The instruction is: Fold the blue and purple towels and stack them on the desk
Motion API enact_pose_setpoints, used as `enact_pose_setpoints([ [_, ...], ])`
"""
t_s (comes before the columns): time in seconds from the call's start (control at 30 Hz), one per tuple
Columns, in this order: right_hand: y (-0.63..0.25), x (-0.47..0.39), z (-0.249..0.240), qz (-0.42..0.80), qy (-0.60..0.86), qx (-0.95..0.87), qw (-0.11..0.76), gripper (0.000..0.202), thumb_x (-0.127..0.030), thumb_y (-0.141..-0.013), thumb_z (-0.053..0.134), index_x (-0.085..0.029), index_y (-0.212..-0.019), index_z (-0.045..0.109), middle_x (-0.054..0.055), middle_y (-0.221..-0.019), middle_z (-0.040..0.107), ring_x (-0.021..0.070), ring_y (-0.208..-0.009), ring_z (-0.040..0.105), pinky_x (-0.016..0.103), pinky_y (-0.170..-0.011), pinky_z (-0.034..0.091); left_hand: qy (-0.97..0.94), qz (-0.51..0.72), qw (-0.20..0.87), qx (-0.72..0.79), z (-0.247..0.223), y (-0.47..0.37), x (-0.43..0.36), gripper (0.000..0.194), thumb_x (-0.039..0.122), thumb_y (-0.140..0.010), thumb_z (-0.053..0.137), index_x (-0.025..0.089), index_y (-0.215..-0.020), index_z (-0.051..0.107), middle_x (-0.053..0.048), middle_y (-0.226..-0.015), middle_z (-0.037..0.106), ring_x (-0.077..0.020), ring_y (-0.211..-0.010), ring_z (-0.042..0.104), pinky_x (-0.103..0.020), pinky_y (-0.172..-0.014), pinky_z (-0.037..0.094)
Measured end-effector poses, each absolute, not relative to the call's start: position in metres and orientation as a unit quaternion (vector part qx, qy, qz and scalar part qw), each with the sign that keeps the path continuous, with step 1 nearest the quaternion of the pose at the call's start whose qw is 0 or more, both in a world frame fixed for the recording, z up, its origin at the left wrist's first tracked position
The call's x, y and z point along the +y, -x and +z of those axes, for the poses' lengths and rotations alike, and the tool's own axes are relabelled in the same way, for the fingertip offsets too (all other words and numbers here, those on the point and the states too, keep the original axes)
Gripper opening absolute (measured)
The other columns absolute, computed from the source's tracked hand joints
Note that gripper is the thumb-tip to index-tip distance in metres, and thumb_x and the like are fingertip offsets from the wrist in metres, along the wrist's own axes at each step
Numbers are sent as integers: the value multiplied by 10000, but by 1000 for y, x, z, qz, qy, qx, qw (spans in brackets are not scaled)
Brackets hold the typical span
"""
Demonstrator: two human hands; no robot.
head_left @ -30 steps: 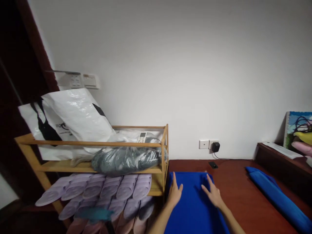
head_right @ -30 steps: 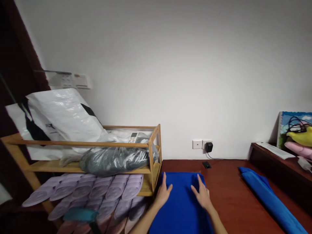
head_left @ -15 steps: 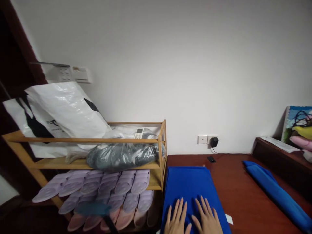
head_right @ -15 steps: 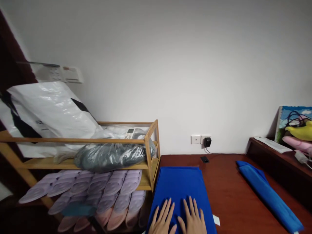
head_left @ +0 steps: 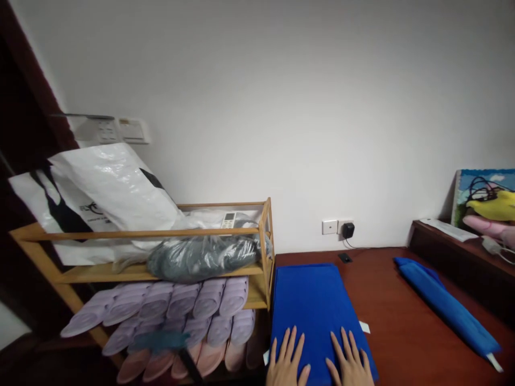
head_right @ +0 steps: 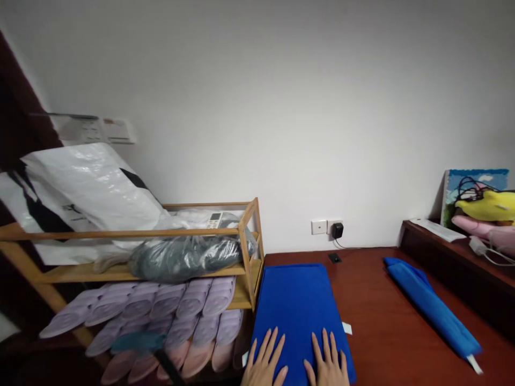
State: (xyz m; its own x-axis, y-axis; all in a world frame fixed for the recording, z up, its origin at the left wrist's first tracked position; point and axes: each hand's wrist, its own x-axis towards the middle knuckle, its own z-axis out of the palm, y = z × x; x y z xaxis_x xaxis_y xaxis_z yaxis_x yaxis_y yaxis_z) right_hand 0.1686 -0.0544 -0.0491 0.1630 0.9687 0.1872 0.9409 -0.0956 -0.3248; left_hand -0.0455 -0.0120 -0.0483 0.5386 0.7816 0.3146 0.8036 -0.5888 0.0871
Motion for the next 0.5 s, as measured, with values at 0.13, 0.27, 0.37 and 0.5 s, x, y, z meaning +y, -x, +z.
enact_pose_setpoints([
  [0.13, -174, -65, -50, 12, 722, -665, 193, 603, -621, -856, 282, -376, -1405, 228, -7, -1497, 240, 275, -1375, 209, 549, -1063, 275, 868, -147, -1, -475, -28, 44, -22, 572, 410, -934, 334, 352, -1438, 71, 1, -1509, 219, -261, -1366, 252, -514, -1084, 263],
  [0.27, -175, -42, -42, 7, 724, -665, 183, 609, -612, -871, 243, -330, -1411, 253, 22, -1512, 220, 263, -1394, 146, 538, -1078, 233, 862, -124, -26, -491, -14, 36, -2, 545, 437, -939, 305, 330, -1444, 131, -21, -1519, 208, -253, -1387, 189, -548, -1098, 202],
  [0.37, -175, -22, -42, 9, 728, -662, 179, 615, -614, -872, 236, -321, -1413, 257, 35, -1515, 224, 261, -1397, 134, 535, -1082, 213, 862, -117, -35, -492, -14, 34, 18, 540, 458, -937, 296, 327, -1443, 162, -25, -1521, 209, -244, -1390, 178, -544, -1101, 188],
  [0.5, -174, -4, -41, 16, 728, -661, 179, 614, -608, -874, 247, -316, -1414, 265, 44, -1516, 229, 256, -1399, 130, 527, -1090, 186, 860, -118, -28, -497, -16, 32, 37, 537, 453, -935, 304, 322, -1441, 184, -22, -1520, 223, -243, -1394, 162, -541, -1108, 155],
])
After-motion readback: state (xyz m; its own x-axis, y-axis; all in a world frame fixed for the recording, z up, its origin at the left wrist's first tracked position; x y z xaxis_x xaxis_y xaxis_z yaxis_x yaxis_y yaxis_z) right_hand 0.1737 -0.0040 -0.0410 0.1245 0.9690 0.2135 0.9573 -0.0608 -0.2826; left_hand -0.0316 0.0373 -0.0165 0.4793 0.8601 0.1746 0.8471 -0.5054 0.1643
